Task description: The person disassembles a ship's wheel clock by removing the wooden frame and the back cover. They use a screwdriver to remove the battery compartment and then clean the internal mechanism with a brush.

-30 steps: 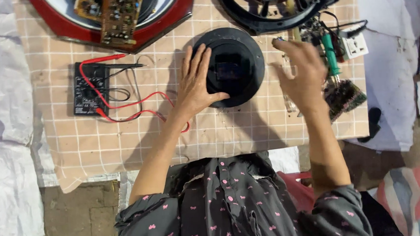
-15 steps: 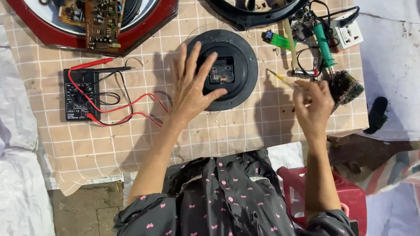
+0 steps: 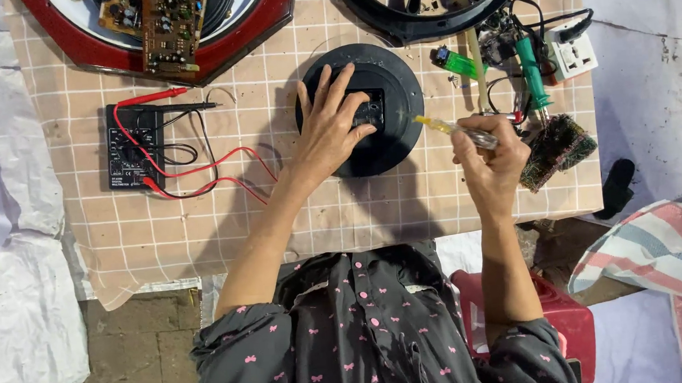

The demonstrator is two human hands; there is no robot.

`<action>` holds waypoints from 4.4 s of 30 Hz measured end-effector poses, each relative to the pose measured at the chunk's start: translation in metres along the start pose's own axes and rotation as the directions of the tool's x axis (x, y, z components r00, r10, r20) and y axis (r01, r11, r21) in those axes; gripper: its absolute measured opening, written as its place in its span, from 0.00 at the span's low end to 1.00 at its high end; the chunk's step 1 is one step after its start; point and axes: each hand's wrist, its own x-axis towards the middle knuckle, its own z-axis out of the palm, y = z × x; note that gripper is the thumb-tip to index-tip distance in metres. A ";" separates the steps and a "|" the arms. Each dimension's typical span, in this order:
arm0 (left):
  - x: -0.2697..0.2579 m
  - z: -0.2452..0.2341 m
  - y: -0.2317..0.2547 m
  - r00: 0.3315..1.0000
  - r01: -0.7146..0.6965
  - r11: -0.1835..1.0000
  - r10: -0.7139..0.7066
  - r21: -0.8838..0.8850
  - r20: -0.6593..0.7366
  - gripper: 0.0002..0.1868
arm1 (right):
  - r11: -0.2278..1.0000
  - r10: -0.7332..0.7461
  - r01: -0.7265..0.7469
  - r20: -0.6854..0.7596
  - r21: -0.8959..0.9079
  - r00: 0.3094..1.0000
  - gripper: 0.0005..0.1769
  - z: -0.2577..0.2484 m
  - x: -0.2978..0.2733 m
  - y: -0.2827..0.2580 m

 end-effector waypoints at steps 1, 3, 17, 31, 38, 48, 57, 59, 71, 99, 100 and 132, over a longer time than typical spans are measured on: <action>0.000 -0.001 0.001 1.000 -0.017 1.000 0.016 0.014 0.014 0.18 | 0.996 -0.060 0.061 0.017 -0.061 0.998 0.10 0.004 0.002 -0.002; 0.000 -0.001 0.002 0.999 -0.034 0.999 0.034 0.027 0.025 0.19 | 0.985 -0.120 0.124 0.039 -0.121 0.992 0.08 0.009 0.006 -0.006; -0.005 0.016 -0.009 0.995 -0.088 0.991 0.091 0.103 -0.032 0.21 | 0.721 -0.267 0.385 0.282 -0.576 0.922 0.07 0.041 0.028 -0.040; -0.003 0.018 -0.006 0.984 -0.127 0.966 0.152 0.226 -0.096 0.25 | 0.936 0.335 -0.340 0.069 0.094 0.940 0.06 0.012 0.018 0.028; 0.004 0.007 0.001 0.961 -0.198 0.934 0.245 0.296 -0.129 0.24 | 0.917 0.353 -0.315 -0.129 0.245 0.927 0.08 0.022 0.003 0.020; 0.017 -0.002 -0.018 0.867 -0.443 0.815 0.495 0.375 -0.051 0.28 | 0.931 0.108 -0.187 -0.252 -0.312 0.962 0.08 0.019 -0.020 0.068; 0.018 -0.015 -0.003 0.837 -0.494 0.774 0.546 0.396 -0.021 0.24 | 0.914 -0.223 0.322 0.354 -0.249 0.908 0.34 0.055 0.015 0.022; 0.019 -0.033 0.017 0.889 -0.399 0.854 0.450 0.336 -0.088 0.17 | 0.927 -0.149 0.288 0.469 -0.241 0.870 0.38 0.059 0.018 0.034; 0.020 -0.021 -0.013 0.986 -0.080 0.789 -0.028 -0.609 -0.166 0.15 | 0.960 -0.094 0.196 0.429 -0.199 0.898 0.39 0.064 0.013 0.039; -0.016 -0.047 0.034 0.882 0.030 -0.615 -0.354 -0.788 0.310 0.16 | 0.944 -0.100 0.168 0.237 -0.285 0.966 0.28 0.052 -0.005 0.034; -0.017 -0.048 0.035 0.875 0.024 -0.655 -0.352 -0.755 0.333 0.16 | 0.944 -0.117 0.172 0.203 -0.282 0.972 0.26 0.051 -0.006 0.033; -0.035 -0.047 0.030 0.898 0.060 -0.591 -0.320 -0.805 0.301 0.23 | 0.902 -0.287 0.212 -0.153 -0.377 0.946 0.11 0.033 -0.031 0.033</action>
